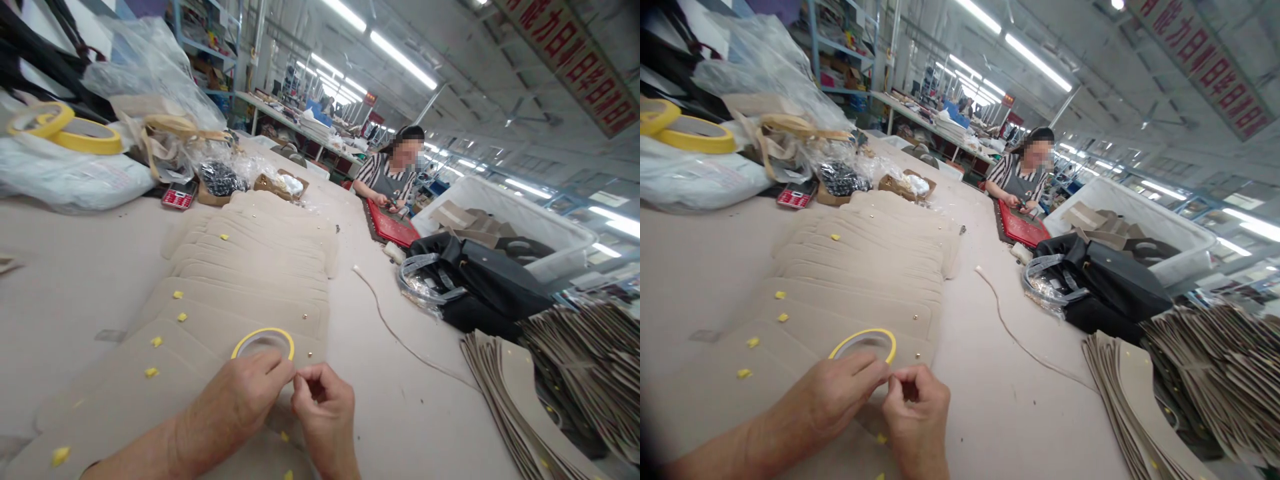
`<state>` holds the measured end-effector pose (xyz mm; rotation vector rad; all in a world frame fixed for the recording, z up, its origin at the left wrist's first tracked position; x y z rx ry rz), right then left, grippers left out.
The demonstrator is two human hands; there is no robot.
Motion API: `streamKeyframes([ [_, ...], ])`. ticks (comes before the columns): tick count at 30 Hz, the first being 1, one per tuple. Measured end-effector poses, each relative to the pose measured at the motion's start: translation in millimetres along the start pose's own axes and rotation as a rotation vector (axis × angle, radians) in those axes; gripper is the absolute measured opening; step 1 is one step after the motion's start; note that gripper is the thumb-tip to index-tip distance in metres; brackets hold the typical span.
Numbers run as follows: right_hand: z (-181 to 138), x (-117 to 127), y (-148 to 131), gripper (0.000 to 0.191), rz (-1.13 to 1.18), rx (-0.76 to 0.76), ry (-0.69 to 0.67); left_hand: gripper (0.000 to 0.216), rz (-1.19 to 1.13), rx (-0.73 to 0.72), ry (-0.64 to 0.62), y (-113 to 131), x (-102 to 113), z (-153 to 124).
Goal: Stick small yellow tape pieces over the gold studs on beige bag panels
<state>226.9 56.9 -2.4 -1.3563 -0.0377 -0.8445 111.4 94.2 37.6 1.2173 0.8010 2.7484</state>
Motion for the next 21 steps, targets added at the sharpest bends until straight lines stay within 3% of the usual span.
streamKeyframes([
  [3, 1.2, -2.7, 43.3, 0.02, 0.226, -0.398, -0.067, 0.028, 0.034, -0.049, 0.01, 9.2, -0.1, 3.4],
  [6, 8.8, 5.9, 62.9, 0.029, 0.266, -0.509, -0.083, 0.021, 0.149, -0.032, -0.069, 2.6, -17.6, -0.1],
  [12, 15.7, 8.3, 80.4, 0.034, 0.154, -0.502, -0.15, 0.012, 0.287, -0.02, -0.257, -14.2, -56.5, -12.1],
  [16, 16.7, 3.6, 79.5, 0.03, 0.029, -0.446, -0.182, 0.011, 0.274, -0.013, -0.263, -14.0, -56.2, -11.7],
  [21, 27.8, 1.1, 57.8, 0.025, -0.206, -0.252, -0.205, 0.012, 0.256, -0.004, -0.261, -14.3, -55.0, -12.1],
])
Point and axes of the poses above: each hand's wrist, its own z-axis towards the middle knuckle, its own x-axis out of the back of the hand, y = z × x, the point moved 10 cm from there along z, towards the middle knuckle, and after that the axes turned 4 degrees about -z, right-handed, at the moved point
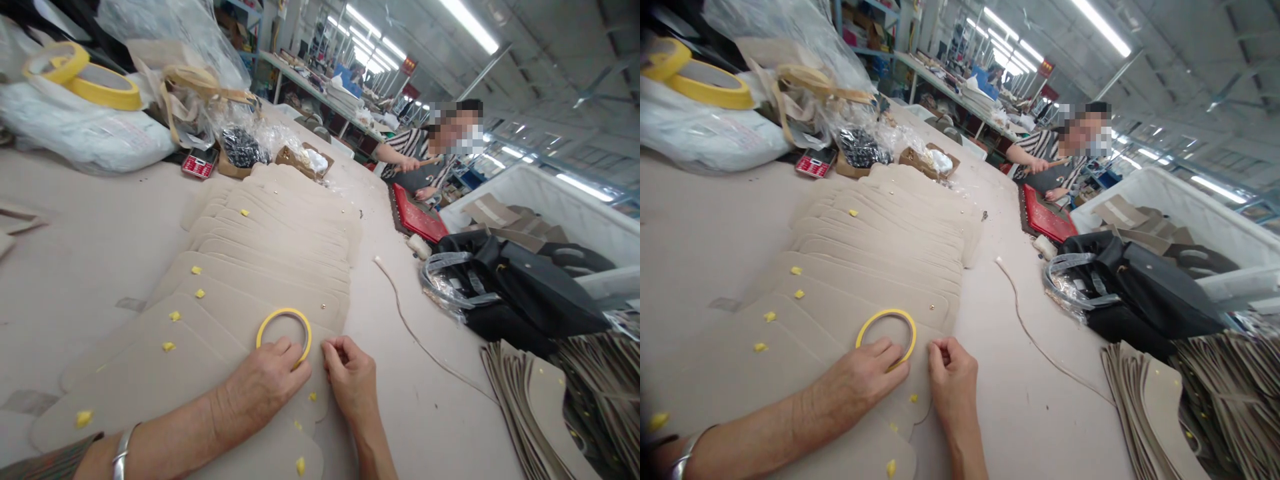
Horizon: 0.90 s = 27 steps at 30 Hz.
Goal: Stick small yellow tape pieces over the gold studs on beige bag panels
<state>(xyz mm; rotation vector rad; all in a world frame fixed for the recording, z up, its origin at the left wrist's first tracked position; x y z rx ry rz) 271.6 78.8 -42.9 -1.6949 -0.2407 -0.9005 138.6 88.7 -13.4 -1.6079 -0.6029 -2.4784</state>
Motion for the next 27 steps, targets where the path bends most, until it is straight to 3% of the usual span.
streamKeyframes([
  [3, 1.2, 2.0, -6.4, 0.019, -0.075, 0.036, 0.026, 0.011, -0.004, 0.009, -0.007, -1.0, -2.8, -1.5],
  [9, -10.1, 6.2, 23.4, 0.025, 0.078, -0.13, 0.068, 0.013, 0.0, 0.032, -0.021, -3.4, -9.6, -5.7],
  [15, -19.1, 9.0, -4.2, 0.022, -0.12, 0.132, 0.145, 0.014, 0.036, 0.041, -0.06, -1.8, -10.3, -5.6],
  [18, -15.5, 5.3, -18.6, 0.02, -0.232, 0.186, 0.175, 0.017, 0.05, 0.044, -0.068, -2.3, -9.5, -5.3],
  [24, -5.6, -0.7, -29.5, 0.018, -0.235, 0.2, 0.12, 0.02, 0.02, 0.084, -0.043, -14.0, -1.4, -5.5],
  [27, -9.0, -2.0, -29.1, 0.018, -0.17, 0.179, -0.008, 0.02, -0.033, 0.08, 0.029, -19.4, 15.6, -5.7],
])
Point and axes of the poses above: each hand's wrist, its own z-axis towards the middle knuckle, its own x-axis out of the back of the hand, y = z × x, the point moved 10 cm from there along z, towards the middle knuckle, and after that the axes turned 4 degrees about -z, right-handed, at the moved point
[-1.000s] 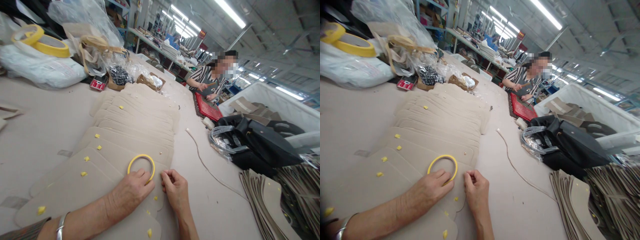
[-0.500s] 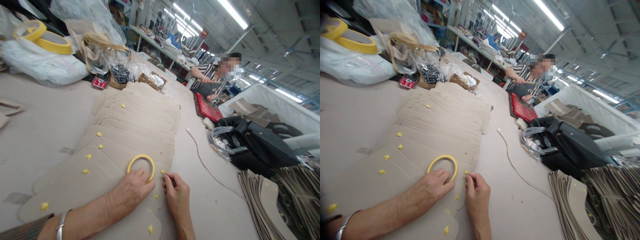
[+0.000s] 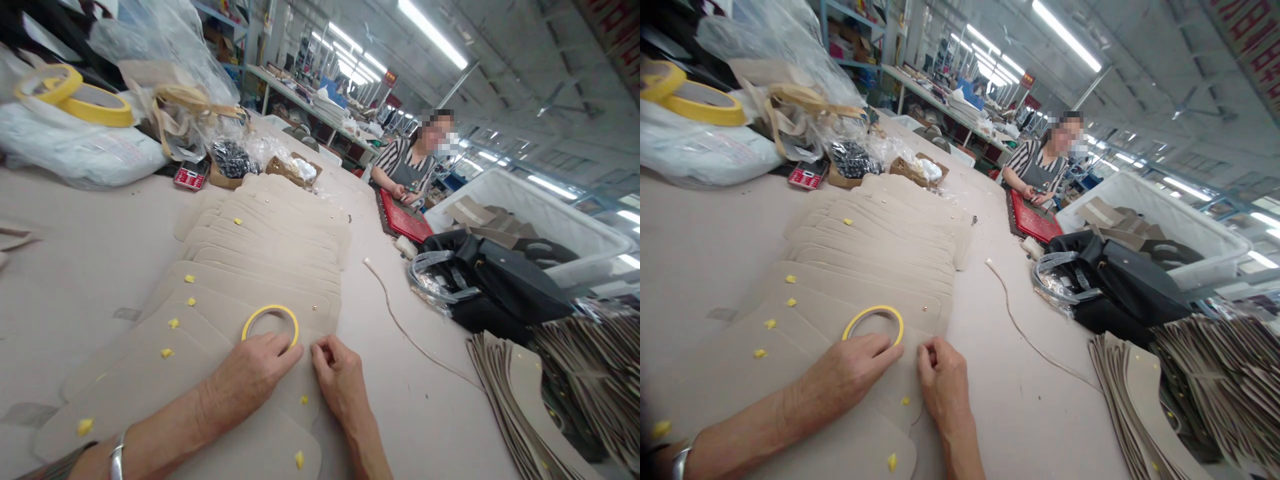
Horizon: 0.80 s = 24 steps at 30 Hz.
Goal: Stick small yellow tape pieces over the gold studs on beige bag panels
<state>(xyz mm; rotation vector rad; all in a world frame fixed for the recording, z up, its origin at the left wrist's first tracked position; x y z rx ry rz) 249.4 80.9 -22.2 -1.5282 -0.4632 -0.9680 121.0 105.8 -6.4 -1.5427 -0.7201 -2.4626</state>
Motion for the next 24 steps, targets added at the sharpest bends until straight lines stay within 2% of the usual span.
streamKeyframes([
  [2, -7.0, -4.8, -0.8, 0.016, 0.035, -0.016, -0.134, 0.022, -0.061, -0.004, 0.083, -2.9, 15.2, -0.3],
  [4, -14.1, -2.0, -4.6, 0.013, 0.064, -0.015, -0.168, 0.027, -0.129, -0.03, 0.167, -3.3, 28.9, -1.2],
  [8, -21.6, 22.5, -27.1, 0.014, 0.183, 0.12, 0.064, 0.04, -0.237, -0.089, 0.246, 0.7, 42.0, -2.2],
  [10, -24.7, 25.3, -44.5, 0.018, 0.22, 0.246, 0.113, 0.04, -0.235, -0.09, 0.259, 2.6, 43.8, -2.6],
  [12, -26.9, 24.1, -60.2, 0.022, 0.198, 0.361, 0.128, 0.038, -0.212, -0.097, 0.254, 6.1, 43.0, -3.7],
  [15, -27.8, 19.3, -72.9, 0.022, 0.111, 0.454, 0.133, 0.035, -0.217, -0.098, 0.224, 9.8, 39.7, -5.7],
  [21, -34.2, 21.2, -80.0, 0.021, -0.036, 0.515, 0.272, 0.019, -0.357, -0.071, 0.113, 9.3, 33.8, -4.8],
  [24, -35.9, 23.9, -82.6, 0.02, -0.045, 0.503, 0.337, 0.019, -0.301, -0.019, 0.094, 3.1, 35.4, -1.2],
])
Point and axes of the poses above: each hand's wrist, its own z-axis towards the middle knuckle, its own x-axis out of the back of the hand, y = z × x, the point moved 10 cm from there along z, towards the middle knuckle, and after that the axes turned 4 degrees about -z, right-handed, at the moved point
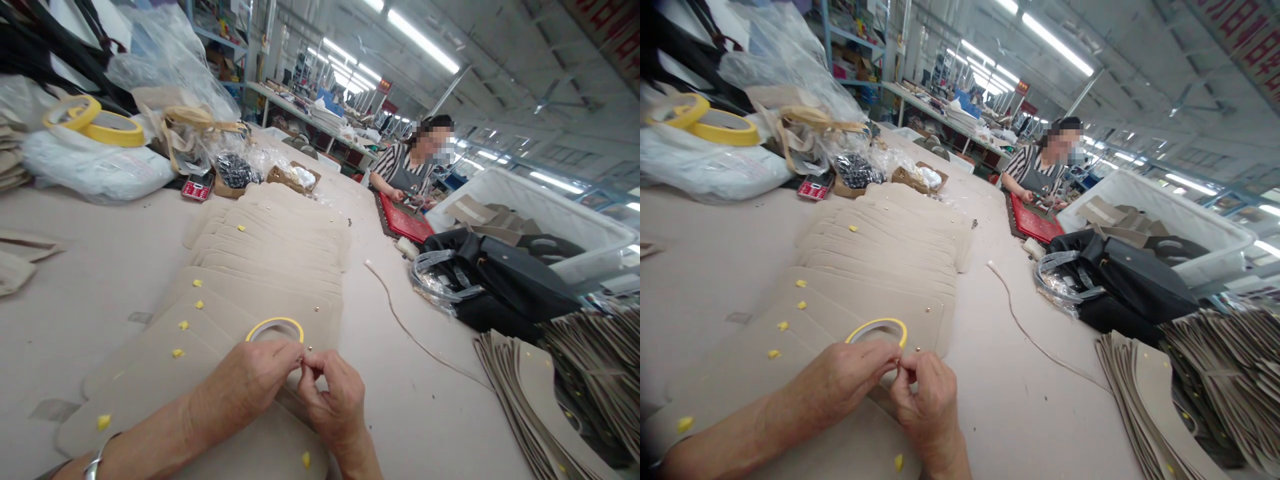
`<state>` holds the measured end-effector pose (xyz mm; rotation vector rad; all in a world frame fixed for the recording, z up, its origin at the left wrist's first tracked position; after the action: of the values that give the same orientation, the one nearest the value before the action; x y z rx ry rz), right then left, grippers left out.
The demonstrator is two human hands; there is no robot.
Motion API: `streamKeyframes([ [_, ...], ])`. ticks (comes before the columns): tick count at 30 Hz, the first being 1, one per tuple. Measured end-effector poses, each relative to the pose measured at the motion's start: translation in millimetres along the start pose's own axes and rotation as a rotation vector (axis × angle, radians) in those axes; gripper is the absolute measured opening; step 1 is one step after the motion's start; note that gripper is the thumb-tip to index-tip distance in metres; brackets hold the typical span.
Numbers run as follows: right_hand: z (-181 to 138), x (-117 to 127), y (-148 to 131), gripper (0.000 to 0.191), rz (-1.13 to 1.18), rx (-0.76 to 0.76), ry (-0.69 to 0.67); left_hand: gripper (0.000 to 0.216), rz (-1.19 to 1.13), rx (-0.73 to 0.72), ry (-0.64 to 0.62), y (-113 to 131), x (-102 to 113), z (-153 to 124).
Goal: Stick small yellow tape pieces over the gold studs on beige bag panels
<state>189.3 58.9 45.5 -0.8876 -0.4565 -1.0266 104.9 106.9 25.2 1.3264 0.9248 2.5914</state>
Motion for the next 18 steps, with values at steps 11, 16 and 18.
streamKeyframes([
  [11, -25.9, -31.9, 103.7, 0.031, 0.543, -0.902, -0.123, 0.022, 0.23, -0.095, 0.091, 19.7, 13.3, 10.5],
  [16, -36.6, -46.3, 114.4, 0.038, 0.544, -0.936, -0.302, 0.013, 0.399, 0.051, -0.102, -20.4, -17.2, 9.7],
  [18, -40.1, -51.5, 115.6, 0.039, 0.559, -0.964, -0.336, 0.01, 0.406, 0.069, -0.137, -30.4, -25.8, 8.0],
])
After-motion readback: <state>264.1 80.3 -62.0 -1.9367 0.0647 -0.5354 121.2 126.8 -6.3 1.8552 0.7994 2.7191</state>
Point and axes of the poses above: each hand's wrist, its own z-axis towards the middle knuckle, its own x-axis out of the back of the hand, y = z × x, the point moved 10 cm from there along z, towards the middle knuckle, and after that the axes turned 4 degrees about -z, right-handed, at the moved point
